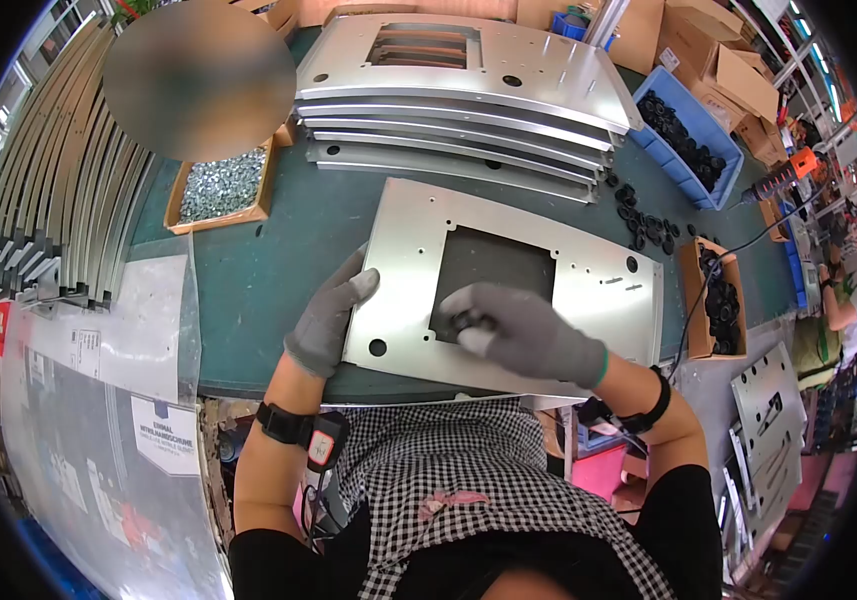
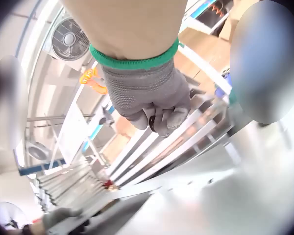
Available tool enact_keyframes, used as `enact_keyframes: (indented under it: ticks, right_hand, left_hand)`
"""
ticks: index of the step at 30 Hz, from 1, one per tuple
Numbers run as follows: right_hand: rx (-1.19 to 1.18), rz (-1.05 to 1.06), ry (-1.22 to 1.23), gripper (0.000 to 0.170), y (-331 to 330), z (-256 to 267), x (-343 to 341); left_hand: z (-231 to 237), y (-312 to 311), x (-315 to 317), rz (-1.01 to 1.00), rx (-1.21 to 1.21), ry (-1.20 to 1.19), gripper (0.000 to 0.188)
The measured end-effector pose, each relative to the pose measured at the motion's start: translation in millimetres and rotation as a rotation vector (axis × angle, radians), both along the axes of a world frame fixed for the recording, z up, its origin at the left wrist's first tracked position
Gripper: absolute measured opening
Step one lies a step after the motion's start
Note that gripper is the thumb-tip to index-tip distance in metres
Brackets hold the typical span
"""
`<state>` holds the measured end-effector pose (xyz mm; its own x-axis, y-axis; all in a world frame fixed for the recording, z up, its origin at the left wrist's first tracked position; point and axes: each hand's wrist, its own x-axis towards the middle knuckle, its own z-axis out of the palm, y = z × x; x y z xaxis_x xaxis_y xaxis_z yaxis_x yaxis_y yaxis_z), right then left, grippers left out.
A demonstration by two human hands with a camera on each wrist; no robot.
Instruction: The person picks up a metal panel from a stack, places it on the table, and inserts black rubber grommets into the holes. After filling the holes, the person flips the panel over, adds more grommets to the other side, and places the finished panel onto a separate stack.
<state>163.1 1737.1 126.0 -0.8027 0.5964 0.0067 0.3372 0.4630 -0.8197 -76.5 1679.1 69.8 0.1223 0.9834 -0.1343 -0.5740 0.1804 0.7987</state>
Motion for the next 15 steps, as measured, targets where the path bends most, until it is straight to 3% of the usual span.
enact_keyframes:
  ticks: [4, 7, 10, 15]
  right_hand:
    - [-0.08, 0.1, -0.112, 0.029, -29, -25, -56]
    - [-0.001, 0.15, -0.138, 0.025, -32, -32, -74]
    - [0.362, 0.182, -0.151, 0.023, -32, -36, -76]
    - [0.489, 0.156, -0.255, 0.02, -36, -43, -81]
  left_hand:
    - [-1, -3, -1, -0.001, 0.007, -0.047, 0.063]
    - [-5, -3, -2, 0.034, -0.014, -0.039, 0.065]
    - [-15, 0, -4, 0.024, -0.009, -0.084, 0.062]
    - [-17, 0, -4, 0.027, -0.008, -0.102, 0.058]
